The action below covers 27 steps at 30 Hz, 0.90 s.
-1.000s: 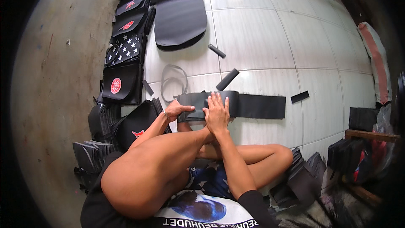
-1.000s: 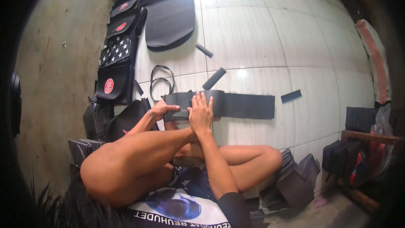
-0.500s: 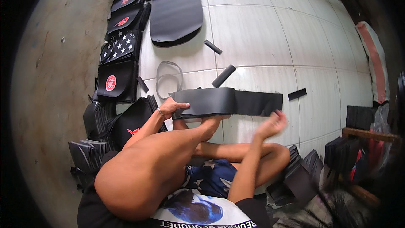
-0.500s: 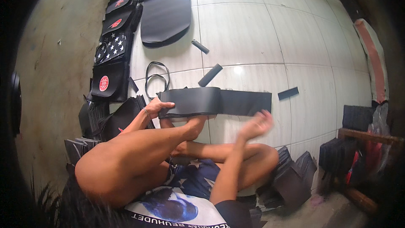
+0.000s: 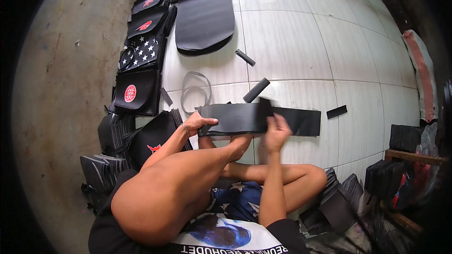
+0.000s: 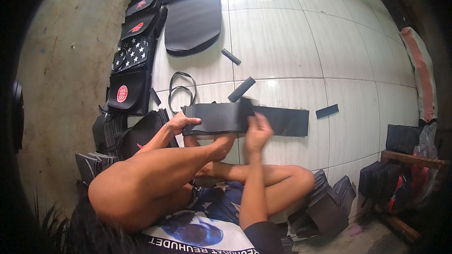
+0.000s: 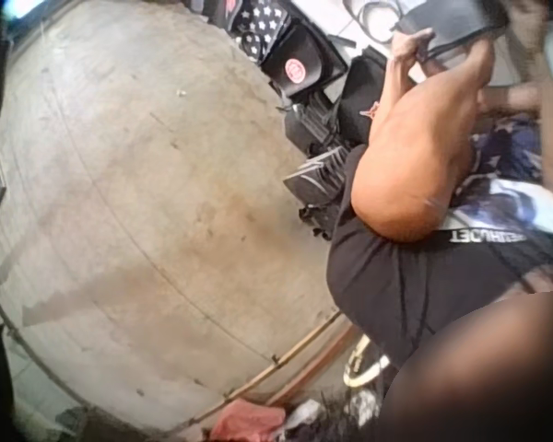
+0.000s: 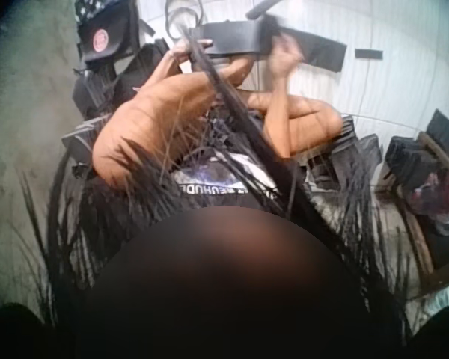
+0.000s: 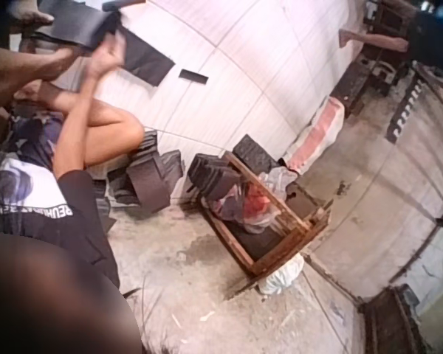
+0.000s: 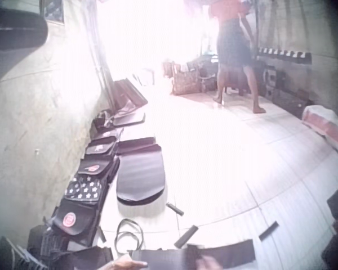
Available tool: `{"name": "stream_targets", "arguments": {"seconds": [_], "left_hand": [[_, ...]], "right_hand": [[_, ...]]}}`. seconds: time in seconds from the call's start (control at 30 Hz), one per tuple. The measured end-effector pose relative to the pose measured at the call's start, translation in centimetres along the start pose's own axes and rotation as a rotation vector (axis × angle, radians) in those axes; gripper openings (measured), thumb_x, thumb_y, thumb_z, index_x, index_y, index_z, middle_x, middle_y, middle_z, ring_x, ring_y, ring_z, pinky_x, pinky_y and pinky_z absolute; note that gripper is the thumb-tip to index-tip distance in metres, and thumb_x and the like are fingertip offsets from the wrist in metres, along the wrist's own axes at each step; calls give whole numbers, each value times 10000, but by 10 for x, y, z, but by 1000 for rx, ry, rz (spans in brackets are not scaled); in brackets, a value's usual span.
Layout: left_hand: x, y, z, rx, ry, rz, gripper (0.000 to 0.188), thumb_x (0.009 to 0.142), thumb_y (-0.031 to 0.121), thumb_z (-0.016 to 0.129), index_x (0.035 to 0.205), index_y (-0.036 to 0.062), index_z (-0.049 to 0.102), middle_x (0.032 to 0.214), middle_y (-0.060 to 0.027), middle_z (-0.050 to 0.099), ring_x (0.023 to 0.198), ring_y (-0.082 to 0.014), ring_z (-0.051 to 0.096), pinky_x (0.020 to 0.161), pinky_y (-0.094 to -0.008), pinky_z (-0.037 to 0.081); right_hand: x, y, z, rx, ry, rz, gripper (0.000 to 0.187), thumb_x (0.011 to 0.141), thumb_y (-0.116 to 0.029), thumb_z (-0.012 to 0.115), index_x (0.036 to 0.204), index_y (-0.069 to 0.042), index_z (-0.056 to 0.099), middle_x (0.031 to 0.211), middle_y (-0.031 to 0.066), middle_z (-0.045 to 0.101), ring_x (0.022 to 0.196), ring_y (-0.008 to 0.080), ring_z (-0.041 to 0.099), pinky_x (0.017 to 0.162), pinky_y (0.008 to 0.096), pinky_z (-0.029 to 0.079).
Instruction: The person sits on the floor and assembles black fabric bags by folding and pressing the edges together. They handle multiple bag components and straps, repeatedly folding and smoothing the material to form the bag structure.
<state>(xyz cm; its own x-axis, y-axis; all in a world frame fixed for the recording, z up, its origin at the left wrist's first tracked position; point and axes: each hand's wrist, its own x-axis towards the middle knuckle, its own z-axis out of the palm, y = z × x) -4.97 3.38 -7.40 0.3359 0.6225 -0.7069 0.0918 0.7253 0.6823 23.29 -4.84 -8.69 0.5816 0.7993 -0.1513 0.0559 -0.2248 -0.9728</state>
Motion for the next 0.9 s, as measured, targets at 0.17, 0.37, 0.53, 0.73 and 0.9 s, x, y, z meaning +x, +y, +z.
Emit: {"name": "stream_targets", "arguments": {"seconds": [0.17, 0.37, 0.53, 0.73, 0.9], "left_hand": [[-13, 2, -12, -18, 22, 49, 494, 743, 68, 801, 1195, 7, 609, 1091, -66, 673, 974, -170, 642, 899, -329, 514], [-1, -3, 1, 3, 12, 23, 500, 729, 67, 814, 1183, 23, 609, 1069, -54, 675, 965, -169, 642, 881, -332, 517], [-10, 3, -5, -77, -11, 6, 419, 745, 34, 800, 1126, 13, 627, 1026, -36, 668, 936, -167, 631, 846, -325, 527], [-1, 7, 4, -21, -1, 6, 452, 734, 41, 801, 1152, 14, 633, 1066, -52, 681, 936, -163, 650, 872, -322, 526], [-11, 3, -2, -39, 17, 20, 489, 729, 62, 810, 1173, 8, 614, 1080, -69, 676, 944, -169, 653, 873, -324, 530]], "right_hand": [[22, 28, -83, 61, 846, 0, 195, 920, -74, 558, 1105, -14, 572, 1087, 110, 593, 999, 210, 576, 902, 354, 481], [-27, -27, 49, -657, -249, -450, 690, 814, -403, 711, 1314, 30, 516, 1456, 221, 408, 1360, 368, 371, 1138, 525, 235], [-36, -22, 65, -689, -291, -467, 600, 849, -299, 678, 1327, 30, 524, 1439, 176, 464, 1391, 336, 350, 1173, 510, 157], [4, 30, -18, 84, 101, 39, 272, 906, -154, 635, 1136, -9, 640, 1068, 99, 654, 918, 198, 612, 850, 322, 488], [13, 20, -85, 22, 915, 66, 165, 915, -80, 615, 1051, 14, 622, 964, 79, 628, 845, 168, 582, 751, 288, 495]]}}
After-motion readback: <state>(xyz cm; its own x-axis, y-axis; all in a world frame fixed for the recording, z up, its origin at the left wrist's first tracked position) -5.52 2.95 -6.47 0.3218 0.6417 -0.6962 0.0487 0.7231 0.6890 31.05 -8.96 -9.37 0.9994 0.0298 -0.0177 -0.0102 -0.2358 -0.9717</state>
